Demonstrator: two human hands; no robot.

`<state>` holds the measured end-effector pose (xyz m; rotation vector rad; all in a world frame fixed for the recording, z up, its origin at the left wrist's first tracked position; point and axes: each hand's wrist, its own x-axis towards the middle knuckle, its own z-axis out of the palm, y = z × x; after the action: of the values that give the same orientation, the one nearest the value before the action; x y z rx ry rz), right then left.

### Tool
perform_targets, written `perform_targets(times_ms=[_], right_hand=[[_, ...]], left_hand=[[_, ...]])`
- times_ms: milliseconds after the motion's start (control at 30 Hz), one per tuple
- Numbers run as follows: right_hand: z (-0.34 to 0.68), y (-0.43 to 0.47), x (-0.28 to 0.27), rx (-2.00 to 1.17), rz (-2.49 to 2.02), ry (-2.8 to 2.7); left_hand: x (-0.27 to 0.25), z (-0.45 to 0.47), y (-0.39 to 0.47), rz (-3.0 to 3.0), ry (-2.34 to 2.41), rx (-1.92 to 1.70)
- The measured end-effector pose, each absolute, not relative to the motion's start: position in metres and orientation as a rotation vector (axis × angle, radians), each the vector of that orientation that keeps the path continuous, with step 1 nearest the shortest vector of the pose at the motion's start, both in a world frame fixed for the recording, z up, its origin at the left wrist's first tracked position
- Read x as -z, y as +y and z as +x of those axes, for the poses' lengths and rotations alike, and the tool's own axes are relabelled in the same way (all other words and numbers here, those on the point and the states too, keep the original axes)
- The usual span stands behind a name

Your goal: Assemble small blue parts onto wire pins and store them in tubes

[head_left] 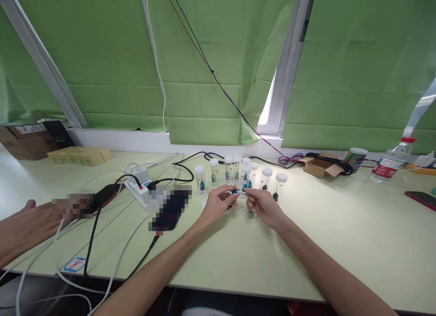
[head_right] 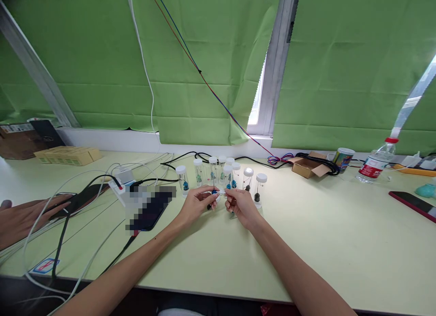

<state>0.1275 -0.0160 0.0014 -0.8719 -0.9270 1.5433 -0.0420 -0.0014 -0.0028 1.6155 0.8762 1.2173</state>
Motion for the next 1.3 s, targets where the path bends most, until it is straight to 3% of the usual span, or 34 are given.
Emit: perform_targets(times_ms=[300, 800, 1300], right_hand=[[0.128, -0.013, 0.003, -1.622, -0.831, -0.88], [0.122, -0.018, 0.001, -1.114, -0.869, -1.105], [0.123, -0.02, 0.0, -1.024, -0.941, -1.199]], left_hand=[[-0.001, -0.04, -0.004, 1.59, 0.885, -1.251], [-0.002, -0.039, -0.003, 1.437, 0.899, -1.28], [0.001, -0.041, -0.003, 1.537, 0.926, -1.234]])
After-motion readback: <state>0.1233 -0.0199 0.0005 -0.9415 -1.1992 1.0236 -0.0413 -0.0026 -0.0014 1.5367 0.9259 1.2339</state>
